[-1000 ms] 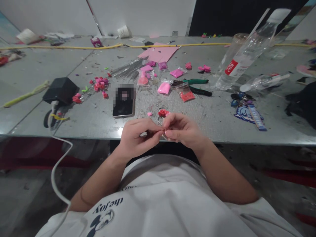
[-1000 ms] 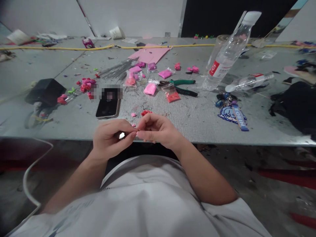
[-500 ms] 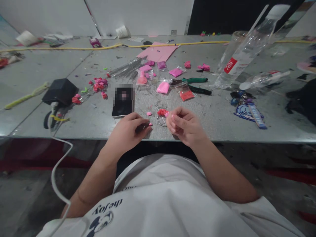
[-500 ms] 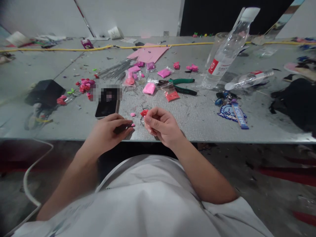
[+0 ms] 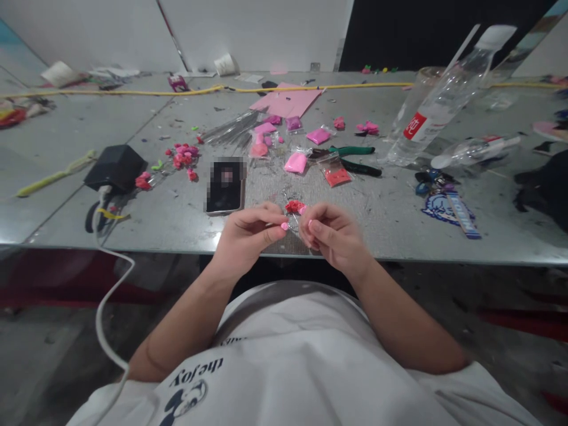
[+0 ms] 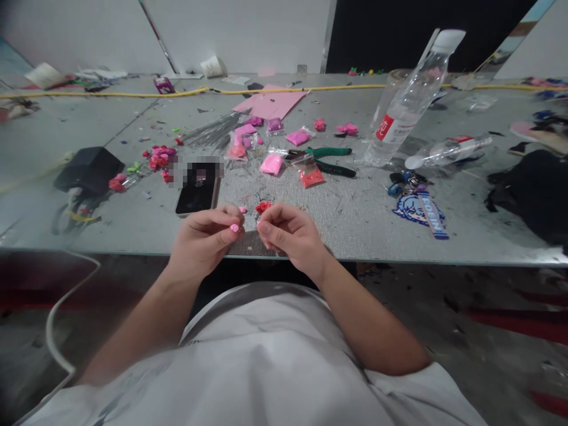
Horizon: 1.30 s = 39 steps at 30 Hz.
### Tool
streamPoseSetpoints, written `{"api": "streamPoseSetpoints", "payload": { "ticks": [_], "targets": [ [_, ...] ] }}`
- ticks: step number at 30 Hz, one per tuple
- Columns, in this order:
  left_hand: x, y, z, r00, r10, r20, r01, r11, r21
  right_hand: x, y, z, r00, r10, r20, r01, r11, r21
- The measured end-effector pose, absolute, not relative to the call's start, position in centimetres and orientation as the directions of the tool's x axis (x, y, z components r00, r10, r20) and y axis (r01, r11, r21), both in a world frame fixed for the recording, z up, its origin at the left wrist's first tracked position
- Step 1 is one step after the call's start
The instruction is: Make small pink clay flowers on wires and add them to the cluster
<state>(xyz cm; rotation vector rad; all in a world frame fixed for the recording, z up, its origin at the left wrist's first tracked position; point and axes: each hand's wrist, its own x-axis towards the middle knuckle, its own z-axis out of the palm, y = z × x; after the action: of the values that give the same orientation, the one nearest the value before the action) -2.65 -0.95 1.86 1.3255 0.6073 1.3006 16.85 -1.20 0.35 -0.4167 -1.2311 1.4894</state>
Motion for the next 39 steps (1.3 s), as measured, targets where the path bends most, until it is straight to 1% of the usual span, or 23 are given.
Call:
{"api": "streamPoseSetpoints", "payload": {
  "ticks": [3, 6, 8, 13, 19, 26, 30, 35, 39],
  "targets": [
    [-1.1, -0.9, 1.3, 0.303, 0.908, 0.289, -0.470, -0.121, 0.874, 16.9, -1.2, -0.2, -0.331, 0.856, 0.397, -0.487, 0.205, -0.849],
    [-0.3, -0.9, 1.2, 0.318, 0.915, 0.250, -0.500, -0.063, 0.864, 16.9, -1.3, -0.3, -0.320, 0.844, 0.431, -0.471, 0.253, -0.845],
    [-0.2, -0.9, 1.2, 0.321, 0.912, 0.254, -0.499, -0.065, 0.864, 16.8, -1.4, -0.1, -0.312, 0.837, 0.449, -0.476, 0.271, -0.836],
    [-0.3, -0.8, 1.0, 0.352, 0.879, 0.323, -0.547, -0.087, 0.833, 16.5, -1.6, 0.7, -0.281, 0.843, 0.460, -0.476, 0.294, -0.829],
    [-0.1, -0.7, 0.6, 0.367, 0.844, 0.392, -0.594, -0.111, 0.797, 16.4, -1.6, 1.0, -0.294, 0.831, 0.472, -0.479, 0.300, -0.825],
    [-0.1, -0.7, 0.5, 0.346, 0.858, 0.379, -0.611, -0.100, 0.785, 16.4, -1.8, 1.0, -0.206, 0.811, 0.547, -0.455, 0.415, -0.787],
    [-0.1, -0.7, 0.5, 0.355, 0.855, 0.377, -0.618, -0.088, 0.781, 16.6, -1.8, 0.8, -0.203, 0.799, 0.566, -0.417, 0.452, -0.789],
    [-0.1, -0.6, 0.6, 0.338, 0.875, 0.348, -0.600, -0.085, 0.795, 16.9, -1.7, 0.7, -0.226, 0.762, 0.607, -0.330, 0.526, -0.784],
    [-0.2, -0.6, 0.6, 0.348, 0.870, 0.349, -0.599, -0.080, 0.797, 17.0, -1.7, 0.7, -0.227, 0.752, 0.619, -0.300, 0.551, -0.779]
  ]
}}
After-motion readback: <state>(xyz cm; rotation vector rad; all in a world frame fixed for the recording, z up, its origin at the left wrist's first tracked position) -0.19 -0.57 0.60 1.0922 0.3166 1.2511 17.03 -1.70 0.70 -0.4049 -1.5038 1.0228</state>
